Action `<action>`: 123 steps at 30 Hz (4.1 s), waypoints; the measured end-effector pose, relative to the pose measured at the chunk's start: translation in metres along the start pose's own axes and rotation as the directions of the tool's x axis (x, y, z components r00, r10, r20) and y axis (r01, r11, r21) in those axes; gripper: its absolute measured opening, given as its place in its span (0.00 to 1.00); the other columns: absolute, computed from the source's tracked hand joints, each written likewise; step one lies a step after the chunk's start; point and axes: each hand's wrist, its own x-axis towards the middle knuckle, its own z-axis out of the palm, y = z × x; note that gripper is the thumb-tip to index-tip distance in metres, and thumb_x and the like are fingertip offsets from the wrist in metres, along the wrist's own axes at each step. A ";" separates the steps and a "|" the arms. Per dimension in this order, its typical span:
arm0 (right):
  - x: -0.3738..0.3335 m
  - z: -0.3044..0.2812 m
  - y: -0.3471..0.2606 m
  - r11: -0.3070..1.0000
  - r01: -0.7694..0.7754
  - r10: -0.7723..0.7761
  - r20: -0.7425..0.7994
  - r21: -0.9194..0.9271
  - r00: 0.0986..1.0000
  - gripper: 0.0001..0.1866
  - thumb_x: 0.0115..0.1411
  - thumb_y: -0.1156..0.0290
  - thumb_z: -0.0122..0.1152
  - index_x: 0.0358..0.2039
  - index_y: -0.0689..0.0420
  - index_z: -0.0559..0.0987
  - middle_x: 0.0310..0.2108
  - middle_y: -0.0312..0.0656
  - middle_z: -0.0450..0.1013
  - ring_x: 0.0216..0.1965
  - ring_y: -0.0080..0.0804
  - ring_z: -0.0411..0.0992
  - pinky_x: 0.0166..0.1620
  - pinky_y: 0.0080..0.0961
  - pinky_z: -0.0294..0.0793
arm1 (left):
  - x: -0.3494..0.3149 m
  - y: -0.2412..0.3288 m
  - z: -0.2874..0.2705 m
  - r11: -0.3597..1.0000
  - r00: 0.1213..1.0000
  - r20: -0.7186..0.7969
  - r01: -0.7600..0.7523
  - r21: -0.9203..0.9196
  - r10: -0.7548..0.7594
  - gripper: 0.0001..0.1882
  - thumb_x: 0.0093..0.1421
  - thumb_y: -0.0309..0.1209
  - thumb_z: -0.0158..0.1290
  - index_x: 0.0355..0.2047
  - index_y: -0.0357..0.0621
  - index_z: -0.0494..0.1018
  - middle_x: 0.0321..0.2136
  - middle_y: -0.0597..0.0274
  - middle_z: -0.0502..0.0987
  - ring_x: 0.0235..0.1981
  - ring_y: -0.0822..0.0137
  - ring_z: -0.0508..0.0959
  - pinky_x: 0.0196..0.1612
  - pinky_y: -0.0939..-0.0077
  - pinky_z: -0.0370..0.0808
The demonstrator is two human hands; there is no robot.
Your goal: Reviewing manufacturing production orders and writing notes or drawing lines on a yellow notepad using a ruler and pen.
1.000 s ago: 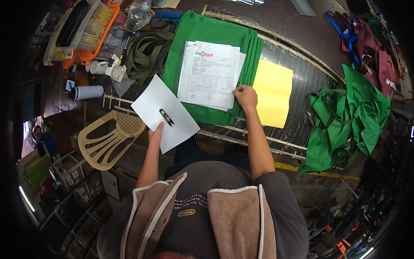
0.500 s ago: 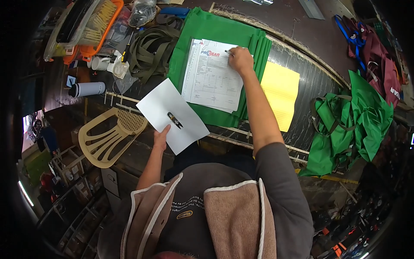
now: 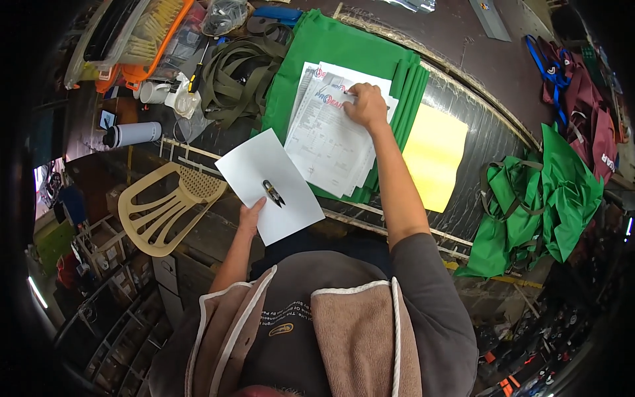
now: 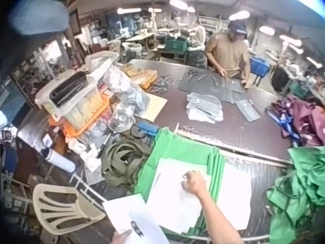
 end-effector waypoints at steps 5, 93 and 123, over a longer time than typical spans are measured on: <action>-0.020 -0.002 -0.028 0.998 -0.022 0.017 0.084 0.058 0.996 0.13 0.55 0.66 0.75 0.41 0.53 0.88 0.44 0.43 0.85 0.49 0.48 0.80 0.53 0.44 0.82 | 0.000 -0.003 -0.003 1.000 0.999 -0.019 0.030 0.004 -0.030 0.26 0.65 0.34 0.72 0.58 0.33 0.79 0.51 0.54 0.86 0.47 0.62 0.85 0.52 0.66 0.82; -0.046 0.007 -0.035 0.978 -0.076 0.107 0.156 -0.194 0.982 0.38 0.43 0.49 0.89 0.53 0.53 0.86 0.53 0.49 0.80 0.61 0.52 0.74 0.59 0.46 0.81 | -0.053 -0.004 -0.067 0.977 0.995 0.095 -0.004 -0.214 0.025 0.23 0.68 0.33 0.70 0.60 0.40 0.79 0.50 0.59 0.86 0.46 0.61 0.86 0.50 0.63 0.85; -0.018 0.004 -0.049 0.973 -0.026 0.096 0.300 -0.231 0.949 0.43 0.37 0.48 0.91 0.51 0.56 0.82 0.46 0.50 0.86 0.49 0.54 0.84 0.53 0.44 0.83 | -0.067 -0.014 -0.035 0.965 0.998 0.060 -0.013 -0.261 0.029 0.24 0.65 0.33 0.71 0.59 0.40 0.81 0.50 0.59 0.86 0.46 0.63 0.86 0.51 0.64 0.84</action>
